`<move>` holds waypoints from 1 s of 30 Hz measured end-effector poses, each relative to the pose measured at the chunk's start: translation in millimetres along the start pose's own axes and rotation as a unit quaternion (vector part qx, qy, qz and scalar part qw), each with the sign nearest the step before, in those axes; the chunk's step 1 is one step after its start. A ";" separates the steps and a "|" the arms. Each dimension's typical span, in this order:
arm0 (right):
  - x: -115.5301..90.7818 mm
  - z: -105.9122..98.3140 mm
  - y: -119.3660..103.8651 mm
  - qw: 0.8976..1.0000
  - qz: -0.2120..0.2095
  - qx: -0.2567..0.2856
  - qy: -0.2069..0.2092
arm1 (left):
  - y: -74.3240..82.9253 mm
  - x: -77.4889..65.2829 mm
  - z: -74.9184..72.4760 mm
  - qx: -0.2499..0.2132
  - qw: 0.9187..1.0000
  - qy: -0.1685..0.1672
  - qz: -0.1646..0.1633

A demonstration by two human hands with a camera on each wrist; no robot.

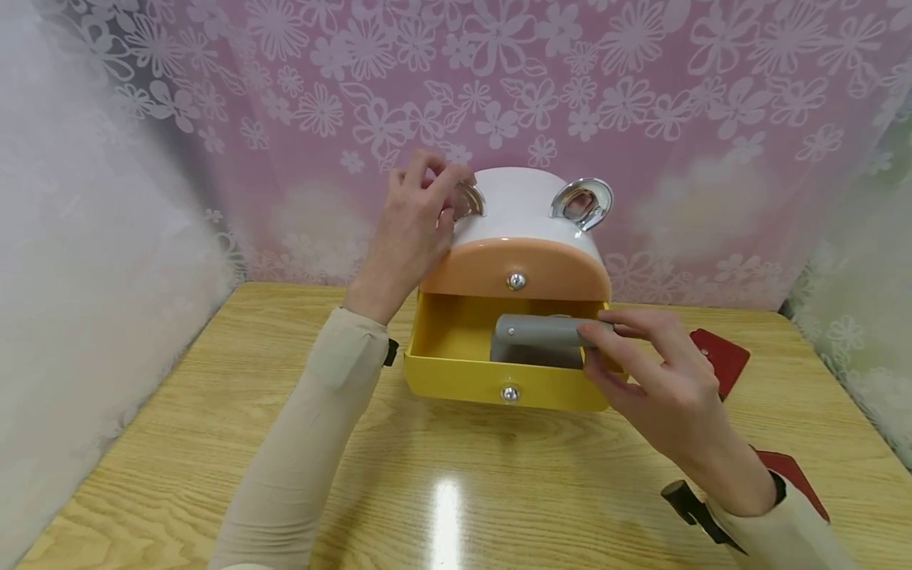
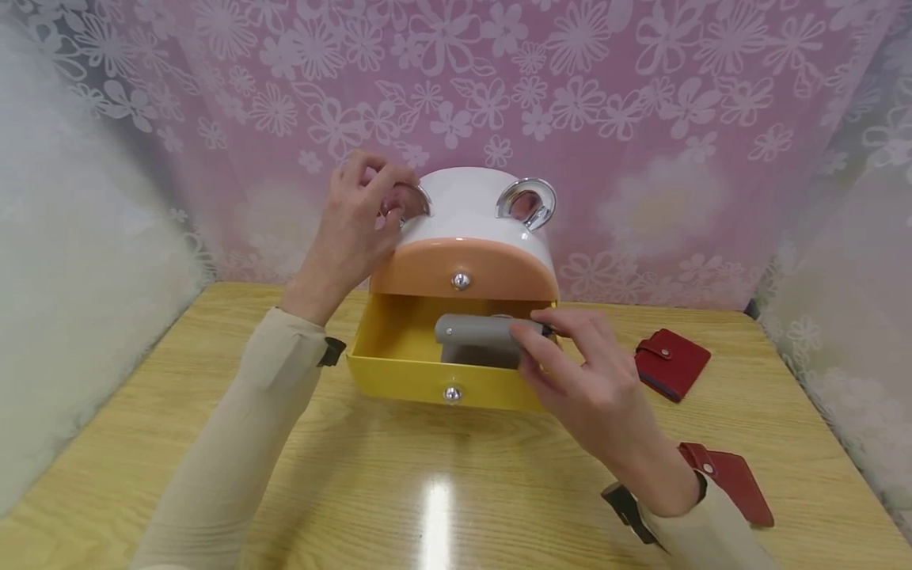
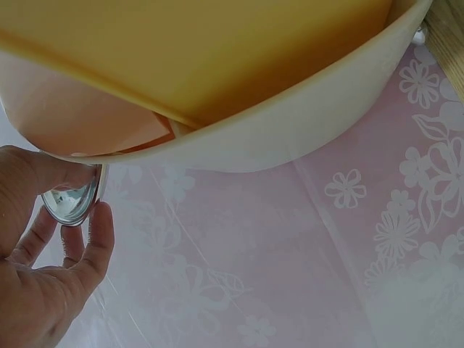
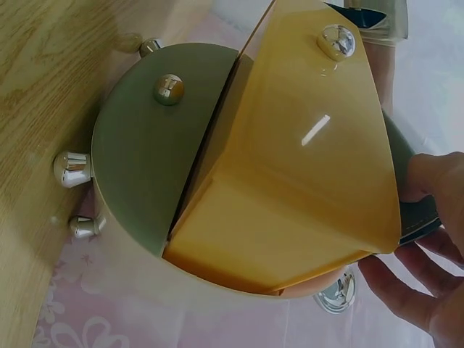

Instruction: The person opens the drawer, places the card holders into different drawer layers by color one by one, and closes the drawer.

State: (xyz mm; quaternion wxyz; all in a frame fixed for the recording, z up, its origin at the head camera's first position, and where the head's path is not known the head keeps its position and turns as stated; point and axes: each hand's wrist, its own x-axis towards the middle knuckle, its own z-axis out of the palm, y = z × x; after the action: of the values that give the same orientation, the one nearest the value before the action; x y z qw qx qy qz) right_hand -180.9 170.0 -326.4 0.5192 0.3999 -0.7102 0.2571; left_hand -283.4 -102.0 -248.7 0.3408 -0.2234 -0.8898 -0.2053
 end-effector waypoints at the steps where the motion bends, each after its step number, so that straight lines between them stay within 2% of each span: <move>1: -0.7 0.6 0.7 1.000 0.001 -0.003 -0.006 | 0.3 0.2 -0.1 0.001 1.000 -0.001 -0.001; 18: -0.3 8.6 12.3 0.996 0.015 -0.039 -0.083 | 0.9 1.6 0.1 0.004 1.000 -0.001 0.001; 30: -3.4 11.4 13.0 0.995 0.030 -0.005 -0.099 | -0.2 0.0 0.0 0.001 1.000 0.001 0.003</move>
State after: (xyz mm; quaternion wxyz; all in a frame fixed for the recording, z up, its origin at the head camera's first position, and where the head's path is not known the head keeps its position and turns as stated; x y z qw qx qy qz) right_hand -197.4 169.3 -332.7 0.4402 0.3990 -0.7713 0.2283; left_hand -283.6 -102.1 -248.8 0.3426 -0.2255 -0.8890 -0.2038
